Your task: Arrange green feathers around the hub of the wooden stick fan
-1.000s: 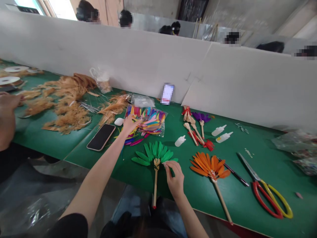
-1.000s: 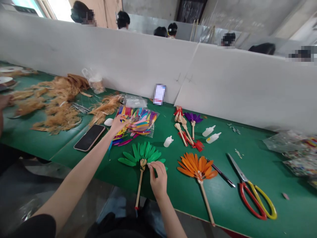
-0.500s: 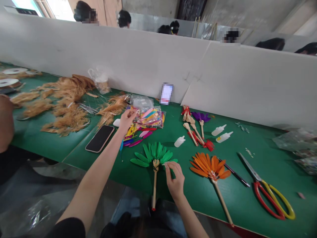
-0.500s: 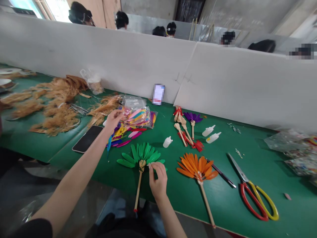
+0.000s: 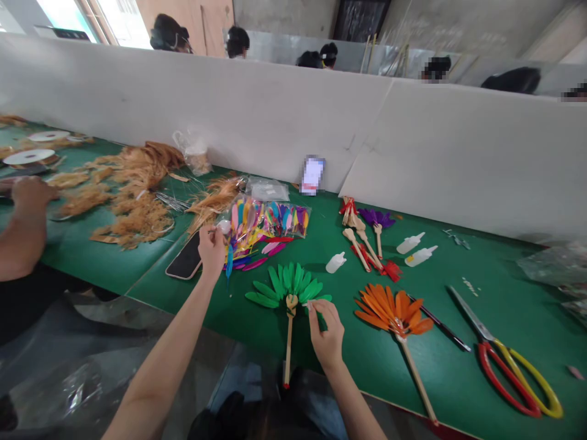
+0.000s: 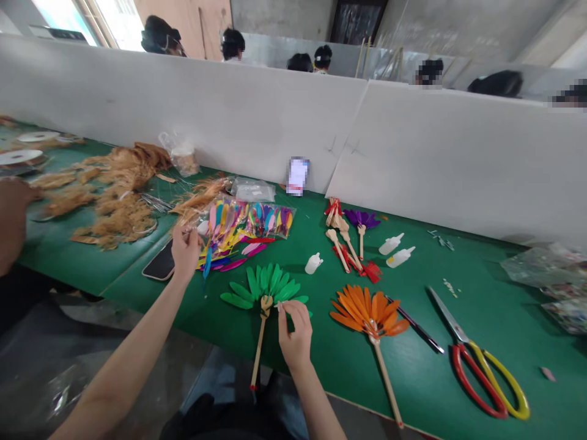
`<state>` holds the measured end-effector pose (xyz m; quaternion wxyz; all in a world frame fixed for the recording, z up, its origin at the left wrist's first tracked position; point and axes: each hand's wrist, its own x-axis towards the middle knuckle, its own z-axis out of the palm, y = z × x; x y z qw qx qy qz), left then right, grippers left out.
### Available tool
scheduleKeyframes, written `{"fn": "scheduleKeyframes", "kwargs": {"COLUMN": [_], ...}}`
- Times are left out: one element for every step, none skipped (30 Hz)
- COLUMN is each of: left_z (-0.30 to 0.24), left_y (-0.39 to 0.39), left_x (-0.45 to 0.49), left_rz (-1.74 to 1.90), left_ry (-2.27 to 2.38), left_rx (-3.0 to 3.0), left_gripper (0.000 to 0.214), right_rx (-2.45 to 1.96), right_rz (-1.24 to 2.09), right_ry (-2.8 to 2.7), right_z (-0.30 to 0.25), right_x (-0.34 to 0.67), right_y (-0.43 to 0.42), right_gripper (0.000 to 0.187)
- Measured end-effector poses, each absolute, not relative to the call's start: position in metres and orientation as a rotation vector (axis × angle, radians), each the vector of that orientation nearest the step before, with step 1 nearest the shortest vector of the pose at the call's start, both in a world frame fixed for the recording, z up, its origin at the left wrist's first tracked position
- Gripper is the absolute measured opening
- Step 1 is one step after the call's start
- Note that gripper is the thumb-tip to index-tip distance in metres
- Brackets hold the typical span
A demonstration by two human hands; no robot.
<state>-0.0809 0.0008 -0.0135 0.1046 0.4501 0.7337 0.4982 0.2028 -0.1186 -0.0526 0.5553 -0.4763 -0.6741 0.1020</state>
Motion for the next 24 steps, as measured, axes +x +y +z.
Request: {"fn": "scheduleKeyframes", "kwargs": {"left_z": [-0.015,-0.016,-0.016,-0.015,-0.014,-0.012,-0.009,-0.006,-0.003,0.000,0.001,0.002,0.001,0.000,-0.003,-0.007,-0.011,-0.015,-0.019,-0.022,-0.025,-0.027,-0.028,-0.028], "left_y": [-0.003,-0.006,-0.009,-0.012,-0.015,-0.016,-0.016,-0.014,-0.010,-0.004,0.004,0.014,0.025,0.038,0.051,0.064,0.075,0.086,0.094,0.101,0.106,0.110,0.112,0.114], "left_x": [-0.084,-0.086,-0.087,-0.087,-0.084,-0.080,-0.073,-0.065,-0.057,-0.047,-0.038,-0.029,-0.021,-0.014,-0.008,-0.003,0.000,0.003,0.005,0.005,0.005,0.005,0.003,0.002], "left_rz": [1.361,1.254,1.165,1.104,1.079,1.073,1.074,1.071,1.034,0.992,0.951,0.901,0.834,0.744,0.635,0.536,0.460,0.435,0.423,0.422,0.431,0.442,0.455,0.472], "left_ry": [2.220,2.284,2.358,2.440,2.519,2.572,2.590,2.568,2.505,2.455,2.429,2.398,2.342,2.259,2.182,2.139,2.119,2.108,2.104,2.099,2.095,2.095,2.097,2.101], "left_rx": [1.351,1.409,1.491,1.586,1.679,1.768,1.845,1.908,1.979,2.029,2.062,2.104,2.161,2.220,2.250,2.235,2.201,2.188,2.178,2.174,2.176,2.175,2.172,2.165], "left_gripper": [0.032,0.036,0.040,0.045,0.048,0.049,0.049,0.048,0.044,0.041,0.038,0.036,0.036,0.038,0.043,0.050,0.057,0.060,0.060,0.057,0.053,0.048,0.045,0.043], "right_rx": [-1.123,-1.121,-1.121,-1.122,-1.121,-1.122,-1.122,-1.122,-1.120,-1.119,-1.121,-1.125,-1.128,-1.132,-1.136,-1.138,-1.138,-1.138,-1.138,-1.140,-1.141,-1.141,-1.141,-1.141], "right_rz": [0.240,0.240,0.240,0.242,0.245,0.249,0.252,0.254,0.254,0.255,0.255,0.256,0.256,0.255,0.252,0.248,0.243,0.239,0.238,0.241,0.246,0.252,0.259,0.267], "right_ry": [-1.588,-1.585,-1.582,-1.577,-1.575,-1.571,-1.568,-1.567,-1.567,-1.570,-1.573,-1.577,-1.580,-1.581,-1.582,-1.581,-1.579,-1.575,-1.571,-1.566,-1.561,-1.557,-1.555,-1.555], "right_z": [-0.053,-0.053,-0.053,-0.053,-0.054,-0.054,-0.054,-0.054,-0.055,-0.055,-0.054,-0.054,-0.054,-0.053,-0.053,-0.052,-0.052,-0.051,-0.051,-0.051,-0.051,-0.052,-0.052,-0.052], "right_x": [0.203,0.203,0.203,0.203,0.203,0.203,0.203,0.203,0.203,0.203,0.203,0.203,0.203,0.203,0.203,0.203,0.203,0.203,0.203,0.203,0.203,0.203,0.203,0.203], "right_y": [-0.119,-0.119,-0.118,-0.118,-0.118,-0.118,-0.118,-0.118,-0.118,-0.119,-0.119,-0.119,-0.119,-0.119,-0.119,-0.119,-0.119,-0.119,-0.119,-0.119,-0.119,-0.119,-0.119,-0.119], "right_gripper": [0.010,0.010,0.010,0.010,0.010,0.010,0.010,0.010,0.010,0.010,0.010,0.010,0.011,0.011,0.011,0.011,0.010,0.010,0.010,0.010,0.010,0.011,0.011,0.011]}}
